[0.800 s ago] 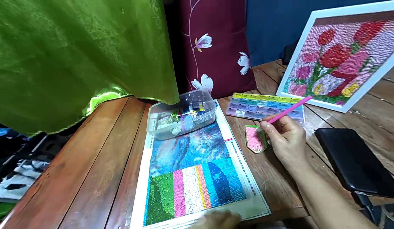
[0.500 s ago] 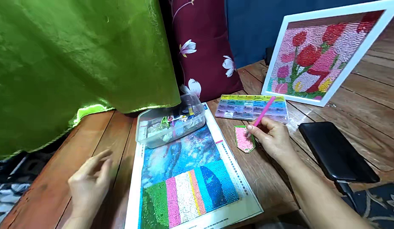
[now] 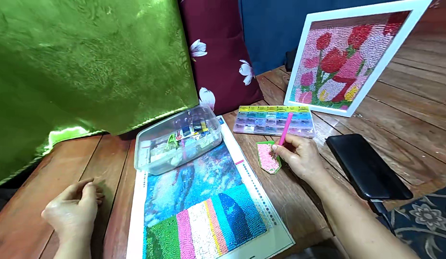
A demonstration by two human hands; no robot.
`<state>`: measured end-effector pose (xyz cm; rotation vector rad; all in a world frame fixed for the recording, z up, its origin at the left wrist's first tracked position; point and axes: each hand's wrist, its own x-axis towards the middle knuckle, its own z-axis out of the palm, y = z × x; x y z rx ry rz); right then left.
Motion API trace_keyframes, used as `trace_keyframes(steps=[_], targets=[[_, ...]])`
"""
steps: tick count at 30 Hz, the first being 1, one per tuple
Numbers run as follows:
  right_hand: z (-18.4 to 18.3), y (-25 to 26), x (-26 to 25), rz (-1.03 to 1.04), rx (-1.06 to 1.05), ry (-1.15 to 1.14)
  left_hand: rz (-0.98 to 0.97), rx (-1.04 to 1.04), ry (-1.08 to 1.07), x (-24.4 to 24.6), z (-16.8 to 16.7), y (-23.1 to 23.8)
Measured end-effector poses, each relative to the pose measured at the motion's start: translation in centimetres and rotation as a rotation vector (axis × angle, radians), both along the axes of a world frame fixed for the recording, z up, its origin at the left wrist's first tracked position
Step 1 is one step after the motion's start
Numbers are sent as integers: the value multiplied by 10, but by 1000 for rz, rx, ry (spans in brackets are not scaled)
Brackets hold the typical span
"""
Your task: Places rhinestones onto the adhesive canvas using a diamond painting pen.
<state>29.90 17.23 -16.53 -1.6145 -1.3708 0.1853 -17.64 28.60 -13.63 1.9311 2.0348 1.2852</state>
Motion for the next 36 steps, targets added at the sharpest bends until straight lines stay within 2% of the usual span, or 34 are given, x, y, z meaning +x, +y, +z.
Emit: trace_keyframes(steps=[5,14,29,36], targets=[[-1,1,0,2,-2,23,-46,67,-110,-2,-3,-1],[-4,3,0,10,-4,30,-118,86,-175,-3,-5,-3],[-2,1,-2,10,-29,49,-114,69,-173,2,-3,-6],[-6,4,0,-29,31,15,-119,78,-178,-1,-5,-4]])
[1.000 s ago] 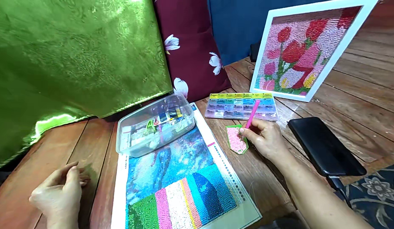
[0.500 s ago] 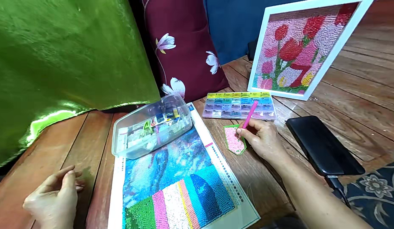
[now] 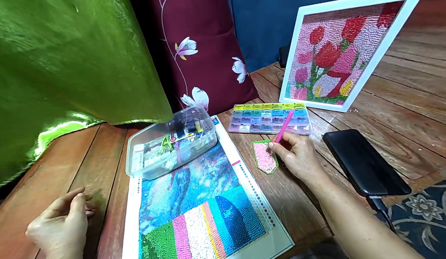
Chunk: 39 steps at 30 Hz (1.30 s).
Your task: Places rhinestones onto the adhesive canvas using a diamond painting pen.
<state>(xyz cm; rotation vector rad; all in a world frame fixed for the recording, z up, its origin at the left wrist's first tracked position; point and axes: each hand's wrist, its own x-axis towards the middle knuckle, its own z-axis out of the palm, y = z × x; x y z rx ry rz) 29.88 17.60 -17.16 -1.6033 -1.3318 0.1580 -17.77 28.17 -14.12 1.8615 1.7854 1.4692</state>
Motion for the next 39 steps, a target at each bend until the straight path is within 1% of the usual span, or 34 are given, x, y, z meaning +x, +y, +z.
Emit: trace_keyframes(steps=[15,23,29,34,39], targets=[[2,-2,-2,18,-19,-10,1,-8,28,-1,0,-1],[-2,0,-2,51,-5,-7,1,-16,27,1,1,-2],[2,-3,-3,87,-21,-27,-2,-16,37,-4,-2,0],[3,-6,-4,86,-1,26,25,-32,41,1,1,-1],[-1,-13,-5,120,34,80,-10,-13,44,-6,-3,5]])
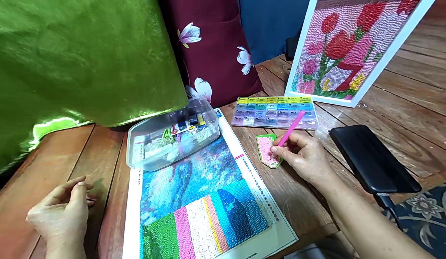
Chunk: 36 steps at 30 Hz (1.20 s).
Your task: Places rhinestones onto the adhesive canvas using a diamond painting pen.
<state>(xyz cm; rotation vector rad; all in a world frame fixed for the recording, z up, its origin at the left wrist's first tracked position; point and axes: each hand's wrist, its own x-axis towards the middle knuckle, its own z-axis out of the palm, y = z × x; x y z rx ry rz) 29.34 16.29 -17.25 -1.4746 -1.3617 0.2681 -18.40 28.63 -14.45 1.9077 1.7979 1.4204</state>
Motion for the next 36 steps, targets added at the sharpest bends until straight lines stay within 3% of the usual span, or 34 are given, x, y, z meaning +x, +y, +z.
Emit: trace_keyframes(steps=[36], targets=[[-3,-2,1,-1,64,-71,2,-17,21,-1,-1,0]])
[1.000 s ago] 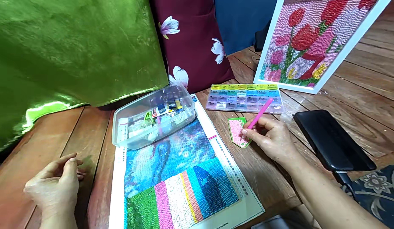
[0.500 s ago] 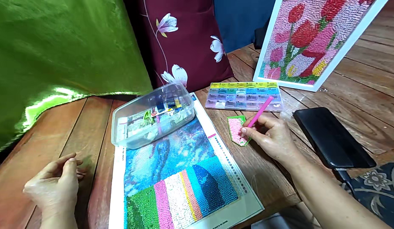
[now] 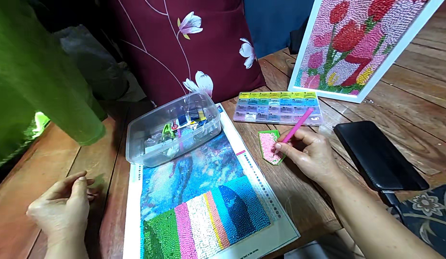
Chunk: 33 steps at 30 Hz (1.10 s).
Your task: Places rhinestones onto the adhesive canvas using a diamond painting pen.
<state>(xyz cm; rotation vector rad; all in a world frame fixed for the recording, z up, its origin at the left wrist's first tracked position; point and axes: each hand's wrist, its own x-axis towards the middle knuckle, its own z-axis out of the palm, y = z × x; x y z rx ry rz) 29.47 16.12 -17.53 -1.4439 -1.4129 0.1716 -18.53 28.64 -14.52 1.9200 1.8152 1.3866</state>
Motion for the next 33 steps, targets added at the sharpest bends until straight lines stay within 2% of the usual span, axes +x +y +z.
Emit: trace_keyframes(steps=[25,28,33], targets=[[-1,1,0,18,12,-40,25,-19,51,1,2,-2],[-1,0,0,32,5,5,33,-14,59,3,2,-2],[6,2,-5,95,-32,217,56,-5,110,4,4,-5]])
